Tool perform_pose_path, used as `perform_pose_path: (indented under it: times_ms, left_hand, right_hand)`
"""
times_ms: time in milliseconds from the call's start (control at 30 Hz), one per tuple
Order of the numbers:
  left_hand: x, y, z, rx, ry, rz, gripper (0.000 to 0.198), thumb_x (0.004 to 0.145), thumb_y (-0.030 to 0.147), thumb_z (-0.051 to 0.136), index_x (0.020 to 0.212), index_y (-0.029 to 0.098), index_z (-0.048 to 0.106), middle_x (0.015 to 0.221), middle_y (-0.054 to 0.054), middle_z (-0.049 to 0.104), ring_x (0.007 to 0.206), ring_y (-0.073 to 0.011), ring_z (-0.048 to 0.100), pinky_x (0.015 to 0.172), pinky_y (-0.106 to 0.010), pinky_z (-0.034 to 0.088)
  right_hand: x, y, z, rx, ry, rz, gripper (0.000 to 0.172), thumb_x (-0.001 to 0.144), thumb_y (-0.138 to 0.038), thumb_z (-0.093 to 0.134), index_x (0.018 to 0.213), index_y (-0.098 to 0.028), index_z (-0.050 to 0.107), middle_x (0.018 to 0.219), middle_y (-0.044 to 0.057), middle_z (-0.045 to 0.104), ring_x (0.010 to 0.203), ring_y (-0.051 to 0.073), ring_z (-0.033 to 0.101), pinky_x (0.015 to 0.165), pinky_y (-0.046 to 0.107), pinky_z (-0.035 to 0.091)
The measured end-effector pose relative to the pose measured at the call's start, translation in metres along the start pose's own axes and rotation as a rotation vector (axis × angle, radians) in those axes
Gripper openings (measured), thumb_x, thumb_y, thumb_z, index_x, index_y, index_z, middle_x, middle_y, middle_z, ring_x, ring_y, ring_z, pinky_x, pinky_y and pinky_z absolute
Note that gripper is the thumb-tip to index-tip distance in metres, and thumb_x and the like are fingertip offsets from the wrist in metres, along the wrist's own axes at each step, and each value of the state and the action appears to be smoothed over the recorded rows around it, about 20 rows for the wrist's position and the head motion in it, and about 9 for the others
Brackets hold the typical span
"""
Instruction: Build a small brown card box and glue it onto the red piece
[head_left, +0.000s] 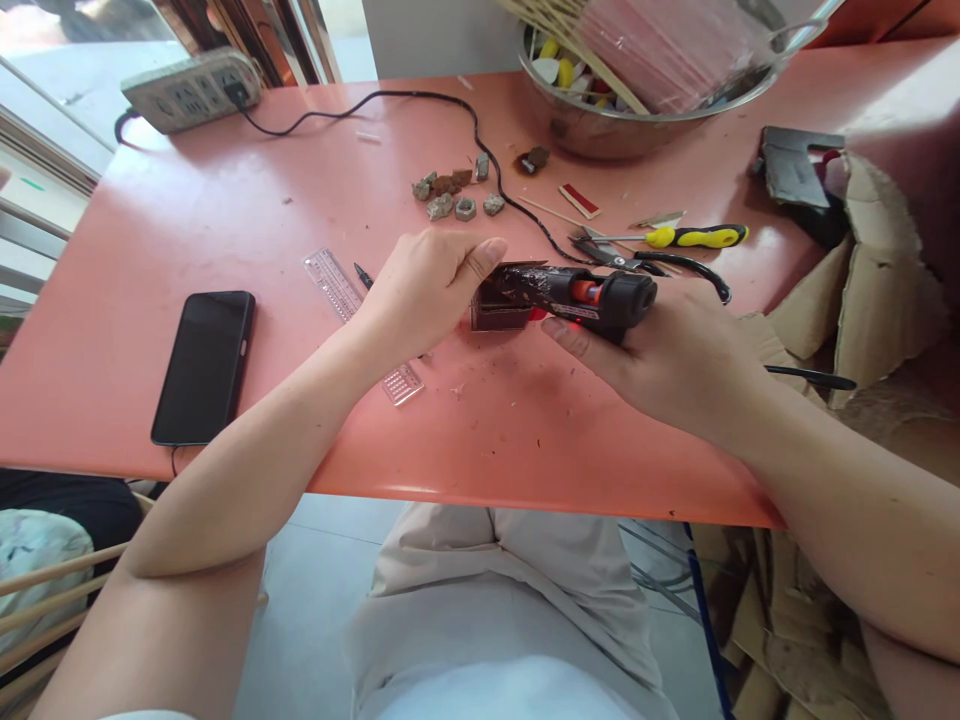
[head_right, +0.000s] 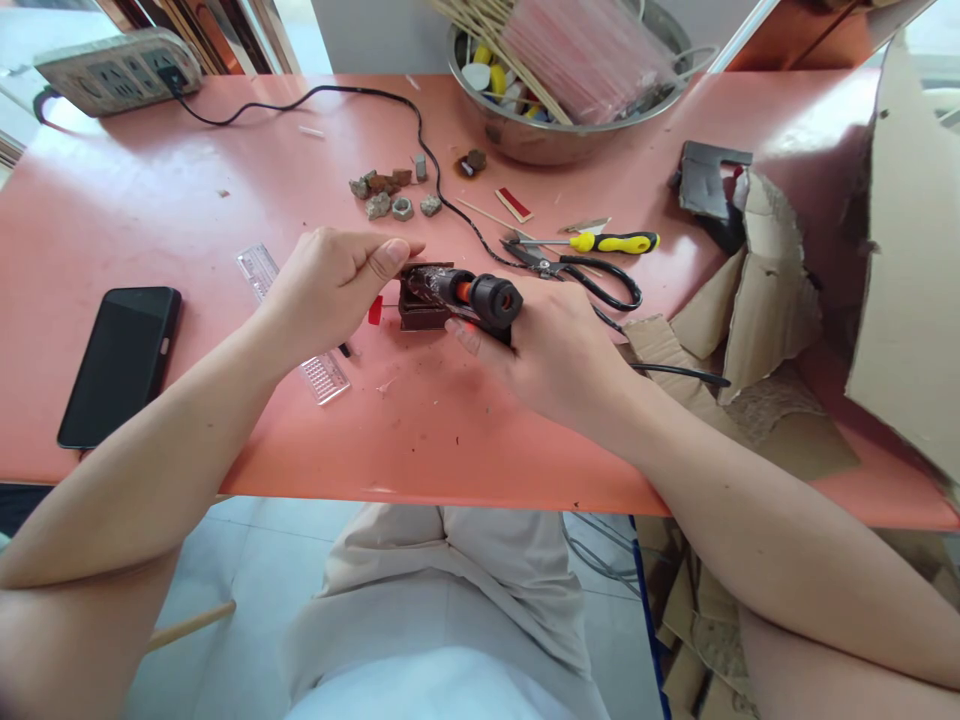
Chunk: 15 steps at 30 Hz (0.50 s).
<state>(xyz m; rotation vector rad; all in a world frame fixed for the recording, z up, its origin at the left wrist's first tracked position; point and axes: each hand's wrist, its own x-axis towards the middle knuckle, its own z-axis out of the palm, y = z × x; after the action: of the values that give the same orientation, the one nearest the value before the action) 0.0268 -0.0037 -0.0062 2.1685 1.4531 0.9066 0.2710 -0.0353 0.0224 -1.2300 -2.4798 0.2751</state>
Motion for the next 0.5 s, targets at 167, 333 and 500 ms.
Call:
perform_pose_path:
  times_ms: [167,333,500]
  left_hand:
    - [-0.001,0.002,-0.003,0.022,-0.010,-0.002,0.064,0.111,0.075,0.045,0.073,0.027,0.062,0.063,-0.004,0.065,0.075,-0.0237,0.068,0.068,-0.036,0.048]
    - [-0.004,0.004,-0.014,0.060,-0.052,0.006,0.064,0.112,0.073,0.044,0.075,0.024,0.063,0.058,-0.001,0.056,0.069,-0.0205,0.060,0.067,-0.035,0.044]
    - [-0.004,0.005,-0.013,0.061,-0.032,0.005,0.065,0.111,0.074,0.043,0.074,0.025,0.063,0.057,0.000,0.054,0.069,-0.0207,0.058,0.066,-0.035,0.043]
  right_hand:
    - [0.001,-0.001,-0.001,0.016,-0.018,-0.004,0.025,0.106,-0.041,0.062,0.095,-0.024,0.077,0.088,0.008,0.081,0.079,0.030,0.075,0.071,0.038,0.052]
    - [-0.001,0.002,-0.001,0.004,-0.004,-0.014,0.028,0.107,-0.045,0.062,0.092,-0.025,0.075,0.085,0.008,0.079,0.078,0.030,0.073,0.070,0.038,0.050]
    - [-0.004,0.002,-0.001,0.017,-0.036,-0.024,0.031,0.108,-0.046,0.058,0.091,-0.025,0.074,0.084,0.008,0.078,0.076,0.029,0.071,0.069,0.038,0.048]
